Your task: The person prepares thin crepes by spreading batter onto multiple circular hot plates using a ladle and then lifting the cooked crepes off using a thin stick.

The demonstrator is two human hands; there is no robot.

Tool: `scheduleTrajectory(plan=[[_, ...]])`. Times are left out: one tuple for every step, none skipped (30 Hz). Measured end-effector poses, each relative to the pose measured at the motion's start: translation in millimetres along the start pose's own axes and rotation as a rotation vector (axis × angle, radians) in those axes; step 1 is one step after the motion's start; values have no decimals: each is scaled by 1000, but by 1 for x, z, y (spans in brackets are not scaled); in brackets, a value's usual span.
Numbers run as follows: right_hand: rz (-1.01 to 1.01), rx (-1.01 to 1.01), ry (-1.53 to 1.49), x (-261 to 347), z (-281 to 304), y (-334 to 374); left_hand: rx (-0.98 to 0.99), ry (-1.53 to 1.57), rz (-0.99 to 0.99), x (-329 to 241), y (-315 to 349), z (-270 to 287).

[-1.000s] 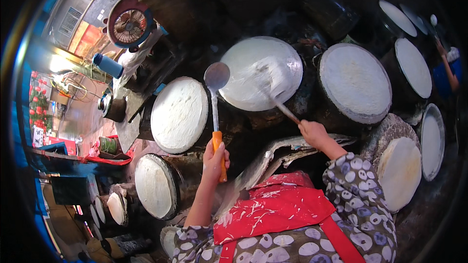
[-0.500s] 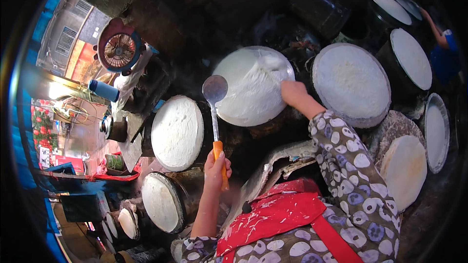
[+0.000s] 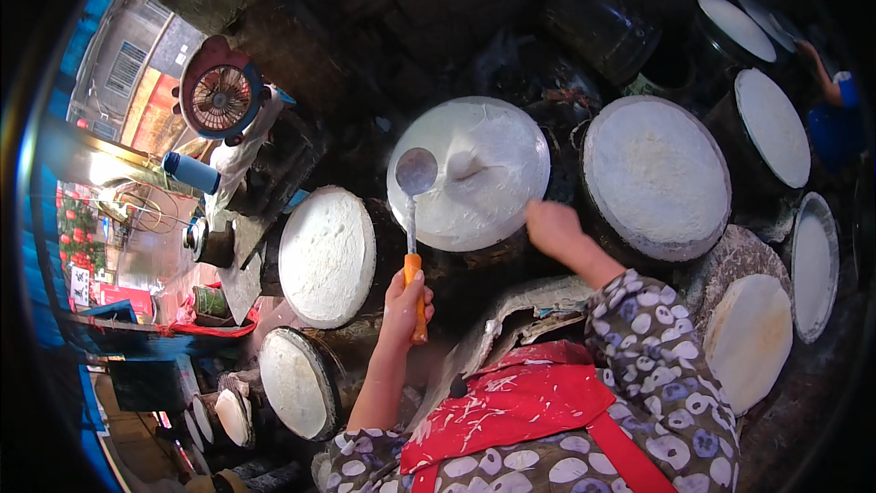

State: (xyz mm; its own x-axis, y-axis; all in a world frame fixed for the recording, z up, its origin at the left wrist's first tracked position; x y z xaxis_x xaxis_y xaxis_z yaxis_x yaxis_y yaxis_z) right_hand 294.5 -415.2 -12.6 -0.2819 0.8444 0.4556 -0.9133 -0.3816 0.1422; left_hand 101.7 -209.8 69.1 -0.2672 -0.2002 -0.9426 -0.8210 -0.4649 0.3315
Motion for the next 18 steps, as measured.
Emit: scheduleTrajectory(plan=[[-106, -61, -67, -12, 8, -16, -7, -9, -6, -1, -1, 0], [-211, -122, -134, -21, 14, -27, -13, -19, -12, -2, -1, -1], [-145, -34, -65, -25, 11, -29, -14, -34, -9, -4, -3, -3], [-79, 54, 4, -27, 5, -30, -13, -50, -5, -6, -5, -4], [-15, 141, 74, -30, 1, -29, -12, -66, -3, -8, -7, -6], [76, 175, 94, -14, 5, -19, -22, -66, 0, -6, -7, -1], [113, 224, 90, -12, 12, -10, -16, -66, 6, -5, -8, 1], [151, 273, 86, -10, 18, -3, -9, -66, 12, -4, -9, 2], [111, 243, 71, -9, 27, -1, -20, -76, 18, -4, -7, 6], [73, 212, 60, -10, 38, 1, -32, -82, 23, -4, -4, 9], [35, 182, 48, -15, 43, 1, -44, -88, 28, -4, -1, 12], [-121, 29, -52, -42, 25, -9, -28, -97, 27, -7, 0, 9], [-127, 31, -2, -51, 15, -7, -19, -105, 29, -8, 1, 8], [-135, 29, 47, -55, 9, -1, -8, -114, 29, -9, 0, 7], [-53, 89, 66, -41, 3, 12, -5, -119, 33, -9, 1, 10], [19, 148, 90, -27, -2, 29, 8, -120, 41, -7, 0, 10], [86, 162, 83, -21, -9, 37, 22, -121, 49, -5, 1, 10], [88, 192, 27, -12, -4, 43, 27, -120, 65, -3, 5, 11]])
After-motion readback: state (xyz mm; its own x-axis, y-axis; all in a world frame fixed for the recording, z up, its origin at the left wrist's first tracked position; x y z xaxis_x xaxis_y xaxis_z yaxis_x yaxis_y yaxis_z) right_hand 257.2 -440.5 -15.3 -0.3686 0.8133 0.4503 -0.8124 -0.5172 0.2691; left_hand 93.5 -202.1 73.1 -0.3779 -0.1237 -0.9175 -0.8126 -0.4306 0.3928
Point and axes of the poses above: each hand's wrist, its own y-axis away from the middle knuckle, its own z-axis out of the back of the hand, x = y × z, the point moved 1 cm from there along -y, towards the middle knuckle, and after that the axes turned 14 degrees about -z, right-handed, at the moved point
